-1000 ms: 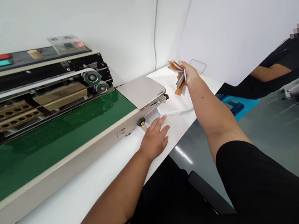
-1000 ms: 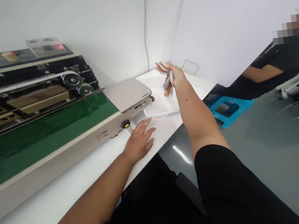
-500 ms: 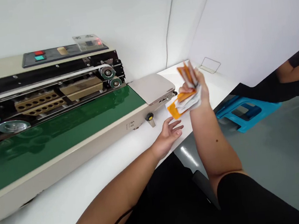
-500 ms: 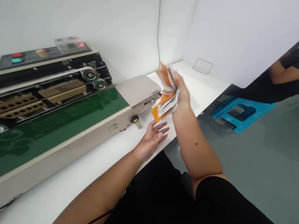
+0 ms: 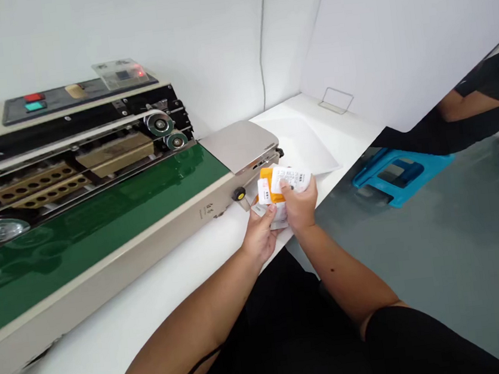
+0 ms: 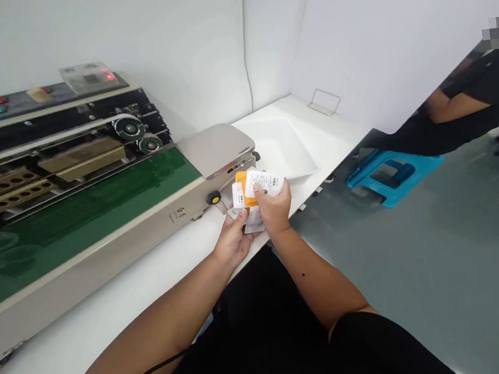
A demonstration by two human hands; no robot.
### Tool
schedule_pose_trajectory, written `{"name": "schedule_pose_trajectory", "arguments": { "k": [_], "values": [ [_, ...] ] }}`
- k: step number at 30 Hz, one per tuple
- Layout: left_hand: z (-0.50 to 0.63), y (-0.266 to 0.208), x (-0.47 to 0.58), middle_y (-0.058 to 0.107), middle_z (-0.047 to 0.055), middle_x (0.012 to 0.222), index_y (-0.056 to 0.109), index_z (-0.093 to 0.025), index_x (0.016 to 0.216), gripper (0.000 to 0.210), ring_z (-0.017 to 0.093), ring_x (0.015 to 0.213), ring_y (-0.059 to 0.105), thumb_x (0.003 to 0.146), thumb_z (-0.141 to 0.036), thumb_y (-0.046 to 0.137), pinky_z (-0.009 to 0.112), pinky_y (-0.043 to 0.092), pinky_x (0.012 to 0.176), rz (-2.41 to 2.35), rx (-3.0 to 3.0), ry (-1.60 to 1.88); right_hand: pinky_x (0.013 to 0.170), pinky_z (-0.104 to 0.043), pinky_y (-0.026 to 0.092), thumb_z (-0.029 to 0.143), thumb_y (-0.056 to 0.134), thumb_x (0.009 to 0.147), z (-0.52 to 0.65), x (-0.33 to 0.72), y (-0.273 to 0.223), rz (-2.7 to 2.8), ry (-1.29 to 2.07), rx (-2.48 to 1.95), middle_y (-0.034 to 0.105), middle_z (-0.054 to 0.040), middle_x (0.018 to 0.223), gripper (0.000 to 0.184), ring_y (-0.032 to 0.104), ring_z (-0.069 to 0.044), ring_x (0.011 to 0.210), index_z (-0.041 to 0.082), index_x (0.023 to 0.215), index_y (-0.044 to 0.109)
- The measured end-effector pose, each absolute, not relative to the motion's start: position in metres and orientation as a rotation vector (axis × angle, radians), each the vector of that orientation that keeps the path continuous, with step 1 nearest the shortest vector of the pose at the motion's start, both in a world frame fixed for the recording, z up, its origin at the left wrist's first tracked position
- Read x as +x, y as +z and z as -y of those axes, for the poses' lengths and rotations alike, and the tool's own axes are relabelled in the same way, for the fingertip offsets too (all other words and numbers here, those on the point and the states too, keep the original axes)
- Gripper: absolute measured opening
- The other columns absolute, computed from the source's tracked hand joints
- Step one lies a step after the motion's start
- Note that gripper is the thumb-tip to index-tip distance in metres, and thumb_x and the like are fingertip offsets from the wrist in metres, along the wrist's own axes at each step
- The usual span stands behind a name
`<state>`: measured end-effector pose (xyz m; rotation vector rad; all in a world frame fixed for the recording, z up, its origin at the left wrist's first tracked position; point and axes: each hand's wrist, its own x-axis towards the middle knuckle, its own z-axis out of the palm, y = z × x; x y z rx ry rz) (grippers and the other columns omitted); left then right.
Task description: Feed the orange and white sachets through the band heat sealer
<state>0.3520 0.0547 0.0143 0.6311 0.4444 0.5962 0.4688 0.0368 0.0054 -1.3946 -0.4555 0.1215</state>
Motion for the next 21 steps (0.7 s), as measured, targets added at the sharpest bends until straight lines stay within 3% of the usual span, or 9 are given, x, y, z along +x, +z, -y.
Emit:
{"name": "schedule_pose_trajectory", "arguments": {
  "k": [3,7,12,18,21],
  "values": [
    [-0.055,0.016,0.355,0.071,0.008,0.132,0.054,-0.030,0.144,0.072,0.022,0.099,0.074,0.082,-0.048,0.085,0.038,0.062,0.089,-0.522,0.565,0.622,0.089,-0.040,0.065,0.041,0.082,0.074,-0.043,0.461,-0.002,0.440,0.117,-1.266,0.076,-0.0109,0.114,0.048,0.076,-0.023,0.099,0.018,0.111,0.060],
    [-0.056,0.020,0.357,0.069,0.008,0.138,0.055,-0.030,0.145,0.059,0.023,0.103,0.075,0.093,-0.055,0.071,0.038,0.063,0.090,-0.574,0.504,0.613,0.083,-0.037,0.066,0.039,0.084,0.073,-0.041,0.462,-0.001,0.516,0.203,-1.257,0.078,-0.0082,0.106,0.045,0.077,-0.022,0.093,0.018,0.107,0.064],
    [-0.055,0.024,0.359,0.070,0.006,0.138,0.054,-0.032,0.146,0.056,0.021,0.107,0.075,0.095,-0.042,0.074,0.038,0.061,0.099,-0.594,0.509,0.652,0.088,-0.038,0.065,0.042,0.086,0.073,-0.035,0.462,-0.007,0.599,0.273,-1.279,0.078,-0.0070,0.109,0.050,0.076,-0.023,0.097,0.020,0.113,0.065],
    [-0.042,0.024,0.360,0.071,0.008,0.136,0.063,-0.023,0.139,0.045,0.024,0.127,0.067,0.096,-0.033,0.072,0.038,0.053,0.113,-0.622,0.566,0.768,0.090,-0.038,0.064,0.041,0.081,0.080,-0.025,0.456,-0.011,0.695,0.289,-1.214,0.076,-0.0062,0.113,0.047,0.074,-0.021,0.100,0.022,0.118,0.062],
    [-0.037,0.018,0.361,0.071,0.007,0.137,0.067,-0.023,0.133,0.038,0.023,0.133,0.064,0.096,-0.028,0.071,0.036,0.049,0.118,-0.616,0.662,0.868,0.095,-0.037,0.062,0.038,0.079,0.082,-0.018,0.455,-0.003,0.749,0.249,-1.134,0.069,-0.0077,0.126,0.050,0.071,-0.021,0.107,0.023,0.126,0.059]
  ]
}}
